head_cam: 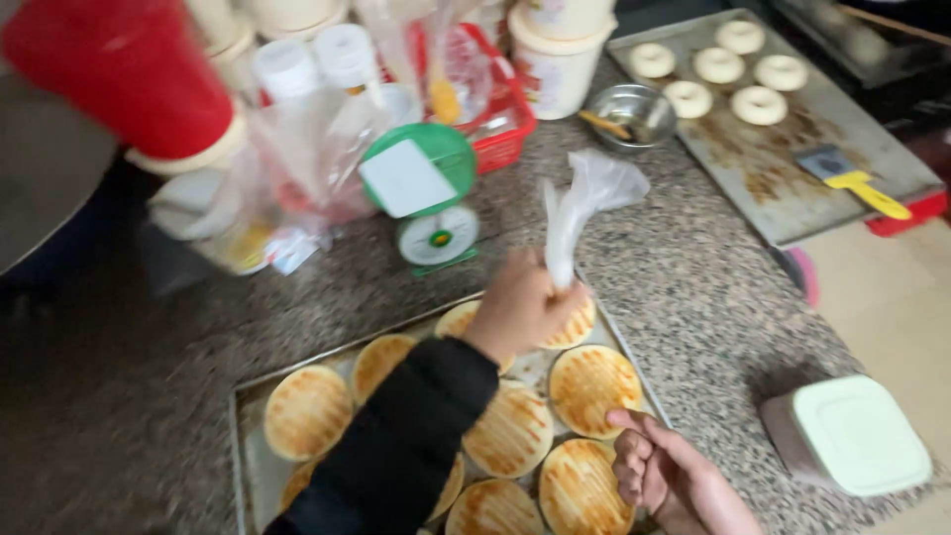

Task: Preparing mini pizzas by arranging dough circles on a tray, piping sauce, and adding ham toppings.

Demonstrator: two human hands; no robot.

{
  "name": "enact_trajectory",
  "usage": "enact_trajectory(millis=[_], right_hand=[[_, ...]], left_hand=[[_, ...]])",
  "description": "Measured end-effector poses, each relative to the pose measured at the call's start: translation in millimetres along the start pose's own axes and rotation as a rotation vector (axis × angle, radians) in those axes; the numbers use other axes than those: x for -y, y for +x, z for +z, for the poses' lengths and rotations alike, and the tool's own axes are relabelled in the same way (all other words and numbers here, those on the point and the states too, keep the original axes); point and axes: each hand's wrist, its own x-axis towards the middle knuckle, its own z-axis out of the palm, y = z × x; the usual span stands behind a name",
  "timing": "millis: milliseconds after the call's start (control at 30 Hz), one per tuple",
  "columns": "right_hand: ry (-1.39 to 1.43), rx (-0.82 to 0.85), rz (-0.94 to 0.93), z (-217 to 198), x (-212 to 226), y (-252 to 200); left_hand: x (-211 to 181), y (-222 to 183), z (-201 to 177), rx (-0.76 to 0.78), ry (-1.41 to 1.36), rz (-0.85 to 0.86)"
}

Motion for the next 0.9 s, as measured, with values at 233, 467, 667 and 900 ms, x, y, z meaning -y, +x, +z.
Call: enact_trajectory(millis=[233, 467, 667, 900], right_hand=[[0.121, -0.14, -0.141, -57, -8, -32], [0.123, -0.246, -0.211, -58, -12, -57], [-0.102, -0.213, -0.115, -12, -2, -42], [-0.16, -0.324, -0.091, 14, -11, -19]], left_hand=[[179, 73, 70, -0.13, 0.114, -0.61], [251, 98, 90, -0.495, -0.647, -0.983], [139, 35, 127, -0.334, -0.597, -0.588], [-143, -58, 66, 0.18, -0.263, -0.055]])
